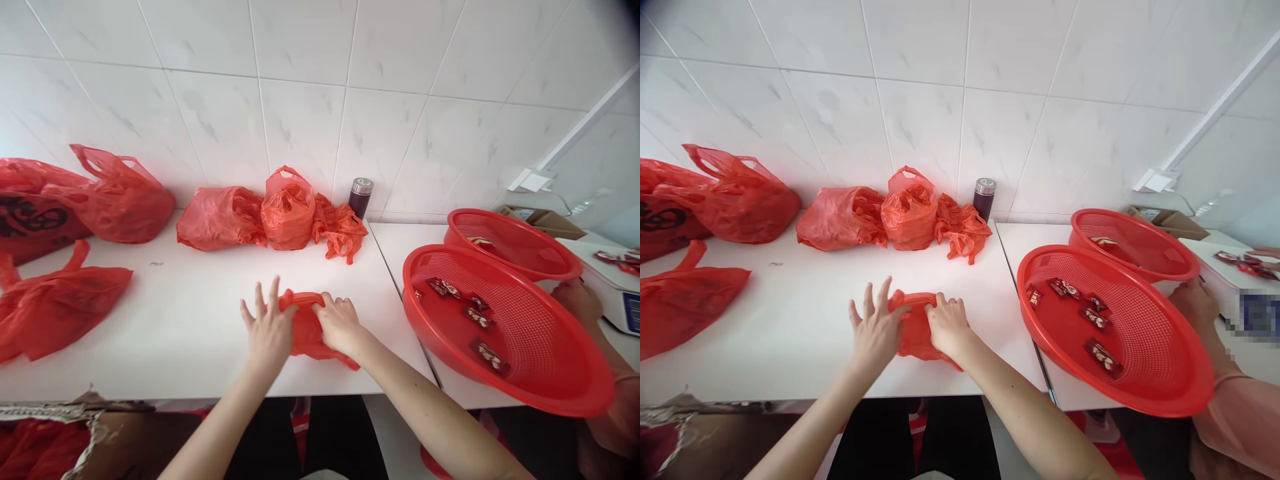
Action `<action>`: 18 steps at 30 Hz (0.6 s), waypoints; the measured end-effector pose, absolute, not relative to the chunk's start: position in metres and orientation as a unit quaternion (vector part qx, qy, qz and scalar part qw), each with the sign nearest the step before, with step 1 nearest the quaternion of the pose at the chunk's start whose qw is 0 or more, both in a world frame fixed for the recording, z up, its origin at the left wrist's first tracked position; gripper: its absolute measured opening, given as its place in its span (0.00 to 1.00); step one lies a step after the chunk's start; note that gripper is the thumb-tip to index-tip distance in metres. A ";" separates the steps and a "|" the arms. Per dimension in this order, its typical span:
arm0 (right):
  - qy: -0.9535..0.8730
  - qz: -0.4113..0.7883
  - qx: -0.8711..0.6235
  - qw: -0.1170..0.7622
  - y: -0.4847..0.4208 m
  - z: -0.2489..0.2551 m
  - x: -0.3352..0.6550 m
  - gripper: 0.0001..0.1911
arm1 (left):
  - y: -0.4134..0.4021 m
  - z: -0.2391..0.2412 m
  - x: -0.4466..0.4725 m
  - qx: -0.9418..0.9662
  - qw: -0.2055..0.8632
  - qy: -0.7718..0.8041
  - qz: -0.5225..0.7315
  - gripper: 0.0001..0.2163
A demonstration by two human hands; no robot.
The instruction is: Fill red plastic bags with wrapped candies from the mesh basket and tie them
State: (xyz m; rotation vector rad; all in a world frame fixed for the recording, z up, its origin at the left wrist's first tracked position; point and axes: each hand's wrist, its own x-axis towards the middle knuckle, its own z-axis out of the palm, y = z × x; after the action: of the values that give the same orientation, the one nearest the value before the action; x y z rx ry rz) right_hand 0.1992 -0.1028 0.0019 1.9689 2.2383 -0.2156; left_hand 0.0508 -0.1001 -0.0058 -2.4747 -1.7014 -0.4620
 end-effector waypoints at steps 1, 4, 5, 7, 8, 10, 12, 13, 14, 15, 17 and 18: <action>0.747 -0.078 0.656 0.072 -0.105 0.001 0.204 0.27 | -0.089 -0.016 0.041 -0.804 0.043 -0.582 -0.111 0.18; 0.743 -0.101 0.658 0.065 -0.110 0.001 0.229 0.36 | -0.060 -0.027 0.001 -0.785 0.012 -0.617 -0.055 0.25; 0.736 -0.102 0.666 0.071 -0.111 0.002 0.240 0.37 | -0.054 -0.025 -0.013 -0.779 0.008 -0.625 -0.050 0.27; 0.713 -0.096 0.688 0.090 -0.112 0.005 0.259 0.38 | -0.049 -0.018 -0.036 -0.764 -0.004 -0.644 -0.044 0.29; 0.704 -0.096 0.697 0.098 -0.113 0.007 0.266 0.37 | -0.050 -0.014 -0.044 -0.759 -0.018 -0.650 -0.043 0.30; 0.700 -0.110 0.699 0.095 -0.115 0.012 0.276 0.36 | -0.057 -0.007 -0.051 -0.767 -0.070 -0.636 -0.048 0.31; 0.713 -0.120 0.688 0.065 -0.117 0.017 0.277 0.34 | -0.070 0.000 -0.047 -0.789 -0.127 -0.596 -0.077 0.31; 0.718 -0.117 0.685 0.043 -0.117 0.020 0.274 0.33 | -0.076 0.003 -0.041 -0.796 -0.138 -0.580 -0.107 0.30; 0.722 -0.108 0.683 0.019 -0.117 0.021 0.271 0.31 | -0.083 0.005 -0.033 -0.797 -0.134 -0.571 -0.147 0.29; 0.722 -0.095 0.685 -0.003 -0.117 0.023 0.266 0.28 | -0.088 0.005 -0.023 -0.793 -0.114 -0.566 -0.196 0.28; 0.716 -0.071 0.693 -0.036 -0.113 0.021 0.256 0.24 | -0.095 0.002 -0.003 -0.783 -0.065 -0.551 -0.279 0.25; 0.712 -0.061 0.698 -0.045 -0.111 0.018 0.251 0.23 | -0.096 -0.002 0.006 -0.782 -0.057 -0.542 -0.302 0.23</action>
State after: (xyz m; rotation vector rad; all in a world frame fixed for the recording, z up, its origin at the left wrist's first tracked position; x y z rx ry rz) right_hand 0.2514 -0.1111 0.0184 2.2585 2.3039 -0.1973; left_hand 0.0064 -0.0962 -0.0023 -2.5507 -1.7692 -0.9841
